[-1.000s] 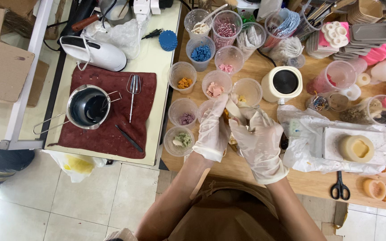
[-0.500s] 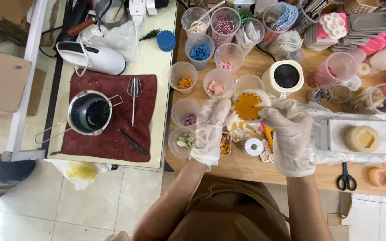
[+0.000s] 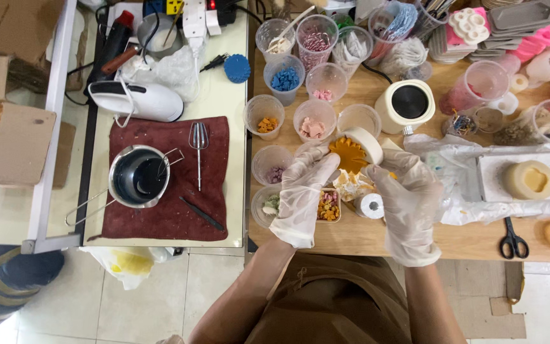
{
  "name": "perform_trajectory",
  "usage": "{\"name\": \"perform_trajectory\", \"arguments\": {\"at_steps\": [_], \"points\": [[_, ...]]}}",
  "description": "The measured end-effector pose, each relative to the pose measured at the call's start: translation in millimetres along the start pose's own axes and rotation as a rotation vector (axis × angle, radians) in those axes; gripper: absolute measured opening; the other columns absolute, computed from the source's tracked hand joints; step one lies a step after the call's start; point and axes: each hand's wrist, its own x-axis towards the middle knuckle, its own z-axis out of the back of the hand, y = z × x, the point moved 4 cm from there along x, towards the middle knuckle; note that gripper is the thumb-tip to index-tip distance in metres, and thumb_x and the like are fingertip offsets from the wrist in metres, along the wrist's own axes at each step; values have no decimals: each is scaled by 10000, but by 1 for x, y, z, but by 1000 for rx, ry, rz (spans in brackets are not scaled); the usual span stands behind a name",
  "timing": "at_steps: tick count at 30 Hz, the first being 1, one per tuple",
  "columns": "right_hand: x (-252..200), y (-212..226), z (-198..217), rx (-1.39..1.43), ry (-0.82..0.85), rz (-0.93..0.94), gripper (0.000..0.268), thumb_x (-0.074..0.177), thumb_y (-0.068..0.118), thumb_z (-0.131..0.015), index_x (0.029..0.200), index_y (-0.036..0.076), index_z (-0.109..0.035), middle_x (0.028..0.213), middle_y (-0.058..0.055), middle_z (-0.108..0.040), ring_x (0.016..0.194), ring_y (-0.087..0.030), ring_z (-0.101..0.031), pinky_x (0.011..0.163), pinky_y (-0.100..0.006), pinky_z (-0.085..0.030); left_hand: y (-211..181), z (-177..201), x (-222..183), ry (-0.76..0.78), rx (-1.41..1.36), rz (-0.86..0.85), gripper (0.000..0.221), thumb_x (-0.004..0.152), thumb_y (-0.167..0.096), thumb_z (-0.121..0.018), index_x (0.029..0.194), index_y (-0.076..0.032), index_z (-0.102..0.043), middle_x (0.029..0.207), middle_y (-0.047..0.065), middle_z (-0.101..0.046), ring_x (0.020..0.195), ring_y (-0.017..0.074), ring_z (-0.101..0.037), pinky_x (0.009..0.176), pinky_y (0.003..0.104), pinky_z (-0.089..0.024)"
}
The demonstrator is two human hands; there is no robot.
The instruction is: The person trims the edges of a flower-shaped wax piece using a utility knife and then applies white wax details to its center with a wooden tool.
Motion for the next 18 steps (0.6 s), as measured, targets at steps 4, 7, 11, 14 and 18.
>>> {"name": "perform_trajectory", "arguments": {"at_steps": [4, 7, 11, 14, 18], "points": [[-7, 2, 5, -79, -32, 54, 300, 919, -26, -722, 1211, -82, -682, 1127, -99, -743, 985, -102, -672, 880, -254, -560, -7, -16, -7, -8, 170, 70, 376, 883, -64, -759, 1229, -30, -614, 1090, 64, -698, 919, 118, -649, 765, 257, -533], [-4, -6, 22, 76, -101, -120, 301, 888, -9, -726, 1177, -69, -670, 1057, -113, -744, 881, -127, -684, 774, -274, -568, -7, -31, -13, 15, 240, 117, 406, 879, -65, -765, 1253, -25, -614, 1084, 78, -695, 887, 112, -635, 707, 248, -501], [1, -14, 60, 118, -139, -44, 288, 890, -13, -718, 1166, -71, -660, 1065, -105, -736, 921, -118, -688, 829, -261, -577, 10, -46, -12, 78, 162, 216, 375, 896, -75, -732, 1249, -2, -627, 1138, 84, -727, 1000, 121, -711, 861, 245, -561], [7, -24, 104, 6, -181, 22, 276, 900, -31, -728, 1160, -96, -663, 1065, -116, -730, 937, -113, -672, 844, -255, -560, 34, -40, -6, -30, 278, 260, 363, 922, -104, -706, 1276, -44, -647, 1117, 67, -715, 947, 149, -660, 787, 280, -511], [30, -49, 172, 54, -128, -73, 267, 932, 9, -684, 1190, -61, -672, 1058, -110, -736, 886, -150, -697, 732, -260, -572, 29, -48, -19, 136, 1243, -486, 363, 929, 0, -668, 1281, -65, -727, 1210, 84, -716, 1104, 186, -665, 930, 311, -535]]}}
